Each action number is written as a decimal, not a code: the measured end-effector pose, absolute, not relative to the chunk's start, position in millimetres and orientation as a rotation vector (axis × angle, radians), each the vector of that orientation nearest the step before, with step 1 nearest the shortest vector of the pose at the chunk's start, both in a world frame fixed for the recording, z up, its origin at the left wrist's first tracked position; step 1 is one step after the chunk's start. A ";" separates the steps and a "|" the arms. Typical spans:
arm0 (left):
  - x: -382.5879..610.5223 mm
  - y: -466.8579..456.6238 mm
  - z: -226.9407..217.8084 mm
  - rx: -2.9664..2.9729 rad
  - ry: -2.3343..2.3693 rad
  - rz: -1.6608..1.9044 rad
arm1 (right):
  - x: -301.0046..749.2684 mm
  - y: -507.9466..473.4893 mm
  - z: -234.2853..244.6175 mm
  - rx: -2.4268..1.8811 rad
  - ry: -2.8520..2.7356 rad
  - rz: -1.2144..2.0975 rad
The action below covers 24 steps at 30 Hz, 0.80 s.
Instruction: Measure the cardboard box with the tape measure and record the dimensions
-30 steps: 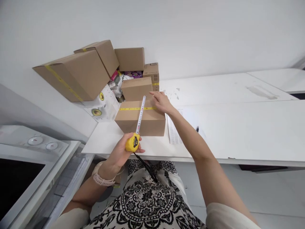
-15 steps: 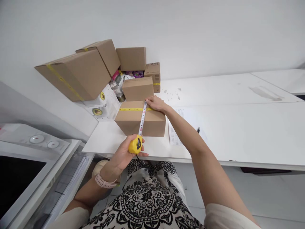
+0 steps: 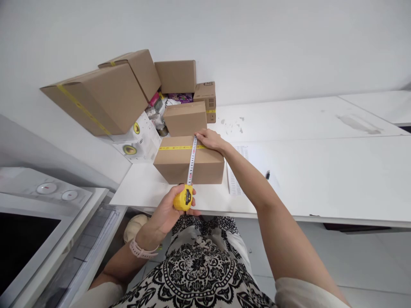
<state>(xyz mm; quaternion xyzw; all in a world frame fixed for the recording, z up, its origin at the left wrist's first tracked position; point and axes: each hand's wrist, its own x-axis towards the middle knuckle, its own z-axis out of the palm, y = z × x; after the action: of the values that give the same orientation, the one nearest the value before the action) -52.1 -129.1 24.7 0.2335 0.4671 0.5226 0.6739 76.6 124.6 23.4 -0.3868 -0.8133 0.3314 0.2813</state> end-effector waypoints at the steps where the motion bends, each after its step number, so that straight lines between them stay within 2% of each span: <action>1: -52.0 -128.8 24.6 0.531 1.055 1.175 | 76.9 125.5 22.0 -1.026 -2.166 0.892; 9: -51.9 -121.4 28.0 0.653 1.080 1.158 | 71.5 154.2 5.1 -0.894 -1.740 1.032; 13: -57.6 -120.8 26.0 0.863 1.059 1.089 | 108.4 152.3 36.1 -0.693 -1.467 1.076; 17: -56.4 -119.2 7.1 1.093 1.053 0.974 | 172.4 90.9 59.1 -0.606 -1.340 1.065; 20: -43.3 -116.2 -13.5 1.159 1.024 0.899 | 192.3 13.6 33.9 -0.706 -1.410 1.065; 24: -17.6 -114.0 -34.6 1.213 0.934 0.782 | 181.0 -75.2 -28.5 -0.789 -1.540 1.053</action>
<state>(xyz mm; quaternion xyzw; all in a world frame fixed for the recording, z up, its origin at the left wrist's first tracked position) -17.6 -114.0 -34.6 0.5345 0.4116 0.3444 0.6529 181.0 -75.2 -28.5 -0.3303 -0.6449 0.4410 0.5297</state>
